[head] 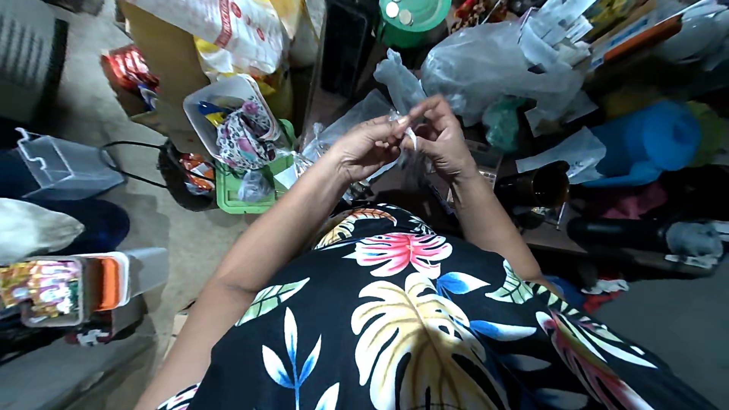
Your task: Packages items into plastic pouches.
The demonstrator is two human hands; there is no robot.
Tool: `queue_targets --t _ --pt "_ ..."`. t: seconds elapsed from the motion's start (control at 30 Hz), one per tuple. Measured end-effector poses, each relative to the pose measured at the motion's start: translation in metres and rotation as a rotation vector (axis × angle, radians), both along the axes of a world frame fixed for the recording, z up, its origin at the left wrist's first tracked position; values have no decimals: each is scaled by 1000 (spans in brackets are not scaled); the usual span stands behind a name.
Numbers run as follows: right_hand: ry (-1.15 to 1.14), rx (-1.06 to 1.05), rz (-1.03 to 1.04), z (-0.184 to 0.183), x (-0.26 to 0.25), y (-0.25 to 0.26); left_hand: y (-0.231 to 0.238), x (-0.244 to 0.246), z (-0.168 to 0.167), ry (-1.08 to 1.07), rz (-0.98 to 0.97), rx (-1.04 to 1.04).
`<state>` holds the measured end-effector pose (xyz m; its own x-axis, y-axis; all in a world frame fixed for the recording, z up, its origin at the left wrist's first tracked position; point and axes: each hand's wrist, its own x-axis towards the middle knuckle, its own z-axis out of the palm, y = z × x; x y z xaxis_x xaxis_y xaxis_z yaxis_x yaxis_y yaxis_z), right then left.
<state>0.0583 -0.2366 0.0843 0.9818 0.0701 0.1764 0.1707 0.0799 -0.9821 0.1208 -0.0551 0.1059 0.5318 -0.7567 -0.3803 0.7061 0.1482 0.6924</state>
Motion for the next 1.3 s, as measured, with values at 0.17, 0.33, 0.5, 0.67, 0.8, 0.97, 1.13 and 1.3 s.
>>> queue_targets --t 0.17,0.33,0.5,0.67,0.8,0.97,1.13,1.3 --pt "-334 -206 -78 -11 9 -5 0 -1 1 -8 61 11" --pt "-317 -415 -117 4 14 -5 0 -7 -6 -195 170 2" --pt "54 -492 -90 24 16 7 0 -7 -2 -460 235 104" --pt "551 -66 -48 31 15 5 2 -3 -18 -1009 325 155" --pt "582 238 -26 30 10 4 10 2 -11 -1616 395 286" --pt "199 -28 -202 14 5 22 14 5 -5 -1889 311 316" --pt "-99 -348 -262 10 0 20 13 1 0 -1574 345 265" --pt "-84 -604 -227 -3 -11 48 6 -6 16 -1514 298 295"
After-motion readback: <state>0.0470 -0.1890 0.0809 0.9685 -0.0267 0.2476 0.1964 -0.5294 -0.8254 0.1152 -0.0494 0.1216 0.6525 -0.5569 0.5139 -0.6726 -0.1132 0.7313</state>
